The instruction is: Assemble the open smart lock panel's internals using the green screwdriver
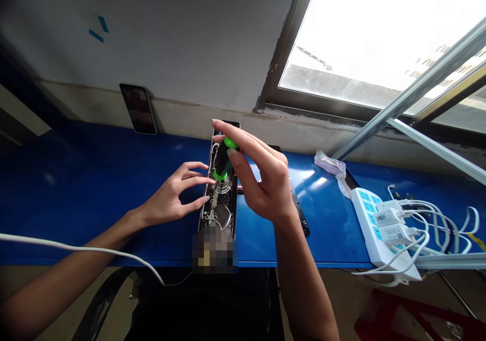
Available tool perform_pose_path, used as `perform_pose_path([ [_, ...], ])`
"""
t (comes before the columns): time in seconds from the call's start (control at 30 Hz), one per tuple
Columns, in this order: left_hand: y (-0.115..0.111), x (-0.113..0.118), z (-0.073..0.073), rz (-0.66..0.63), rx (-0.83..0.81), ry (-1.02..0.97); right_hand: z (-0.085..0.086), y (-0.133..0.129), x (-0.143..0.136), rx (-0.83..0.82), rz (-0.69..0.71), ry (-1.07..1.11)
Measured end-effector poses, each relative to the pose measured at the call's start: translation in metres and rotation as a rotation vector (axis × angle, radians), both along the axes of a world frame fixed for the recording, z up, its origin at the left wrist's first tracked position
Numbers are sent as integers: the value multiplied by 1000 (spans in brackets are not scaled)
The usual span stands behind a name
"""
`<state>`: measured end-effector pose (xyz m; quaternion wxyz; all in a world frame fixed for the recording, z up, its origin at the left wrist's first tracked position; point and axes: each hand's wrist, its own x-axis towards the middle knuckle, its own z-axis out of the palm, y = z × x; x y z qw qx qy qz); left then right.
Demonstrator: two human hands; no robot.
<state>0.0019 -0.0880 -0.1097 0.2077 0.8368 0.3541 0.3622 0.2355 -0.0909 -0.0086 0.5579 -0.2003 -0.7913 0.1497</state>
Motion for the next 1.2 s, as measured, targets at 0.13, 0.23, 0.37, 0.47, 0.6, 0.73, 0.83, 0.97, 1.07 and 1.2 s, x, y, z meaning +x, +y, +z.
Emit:
perform_pose_path([
  [0.13,0,0,1,0,-1,7,-1,4,3,90,-58,62],
  [0.23,0,0,1,-2,-10,10,1,3,3,141,-110,17],
  [0.37,0,0,2,-8,-22,9,4,-3,1,13,-38,-58],
  [0.47,0,-1,2,-8,-27,8,3,-1,1,47,-22,-7],
  [0.6,0,-1,1,-2,-44,8,2,4,2,188,-99,4],
  [0.73,0,0,2,1,-48,16,3,0,1,53,-46,-54],
  [0.83,-1,1,4,8,-54,20,2,-1,0,1,21,-18],
  [0.97,-2,5,7,9,-27,1,2,2,1,131,-90,10],
  [1.07,-2,7,8,10,-23,-21,3,1,1,95,-69,-36],
  [1.2,-2,9,6,-6,-67,-55,2,0,1,8,38,-7],
])
